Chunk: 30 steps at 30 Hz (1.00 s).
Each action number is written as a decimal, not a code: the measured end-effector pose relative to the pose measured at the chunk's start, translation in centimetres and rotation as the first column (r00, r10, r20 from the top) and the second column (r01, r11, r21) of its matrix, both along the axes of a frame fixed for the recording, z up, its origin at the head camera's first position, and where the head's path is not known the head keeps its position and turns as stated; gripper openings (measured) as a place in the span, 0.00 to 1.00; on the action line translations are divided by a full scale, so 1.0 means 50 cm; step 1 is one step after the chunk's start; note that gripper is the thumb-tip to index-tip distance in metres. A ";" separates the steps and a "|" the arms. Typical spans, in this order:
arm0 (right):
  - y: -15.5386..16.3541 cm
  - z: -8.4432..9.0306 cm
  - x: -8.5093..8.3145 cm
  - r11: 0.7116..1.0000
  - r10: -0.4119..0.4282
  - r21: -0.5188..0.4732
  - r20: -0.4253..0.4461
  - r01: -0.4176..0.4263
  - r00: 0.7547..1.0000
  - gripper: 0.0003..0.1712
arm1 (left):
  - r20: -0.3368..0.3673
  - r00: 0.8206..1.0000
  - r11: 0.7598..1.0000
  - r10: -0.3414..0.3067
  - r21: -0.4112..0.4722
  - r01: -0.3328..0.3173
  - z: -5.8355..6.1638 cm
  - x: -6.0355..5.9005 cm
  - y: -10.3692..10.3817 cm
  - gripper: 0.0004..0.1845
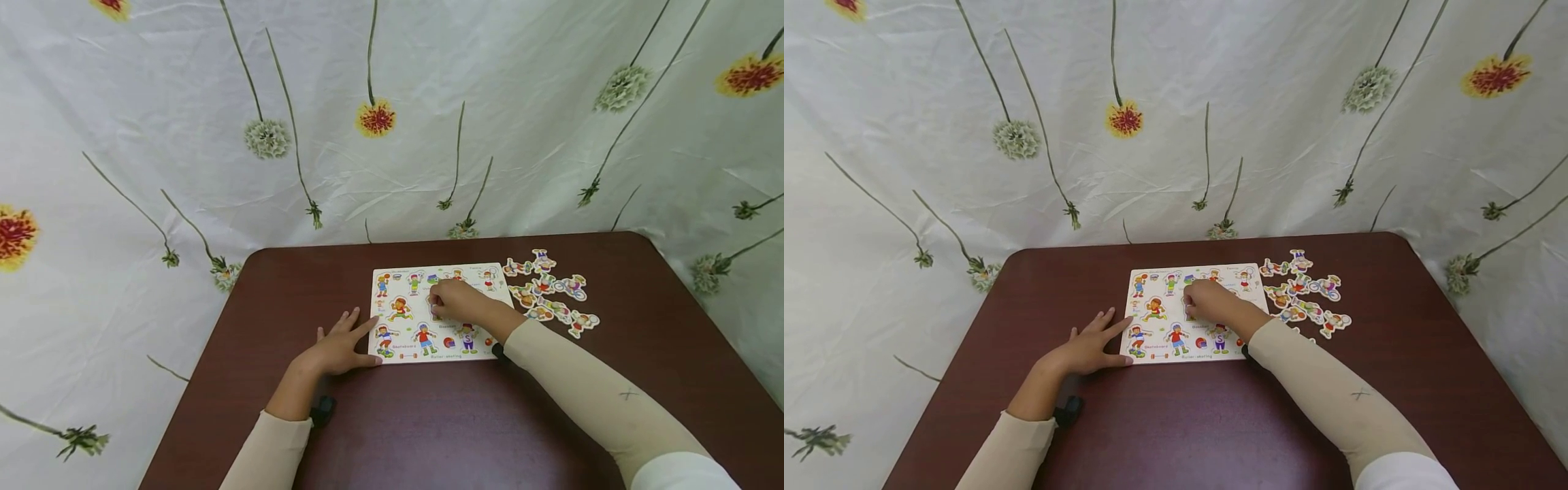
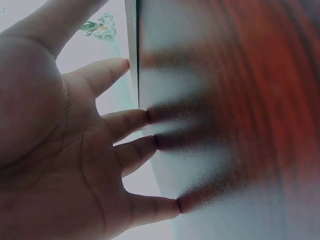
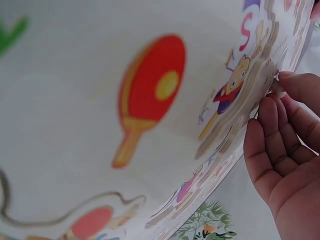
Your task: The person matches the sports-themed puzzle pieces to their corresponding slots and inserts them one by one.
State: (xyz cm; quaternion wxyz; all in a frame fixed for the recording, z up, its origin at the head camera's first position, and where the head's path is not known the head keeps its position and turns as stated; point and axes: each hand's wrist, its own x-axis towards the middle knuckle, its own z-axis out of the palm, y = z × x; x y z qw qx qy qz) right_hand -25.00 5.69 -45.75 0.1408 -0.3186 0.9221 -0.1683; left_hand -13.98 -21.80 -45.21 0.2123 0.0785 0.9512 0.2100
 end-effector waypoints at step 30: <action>0.069 0.026 0.018 0.867 -0.247 -0.416 0.119 0.274 0.962 0.17 | -0.006 1.000 1.000 -0.007 -0.012 0.006 0.002 -0.005 -0.005 0.46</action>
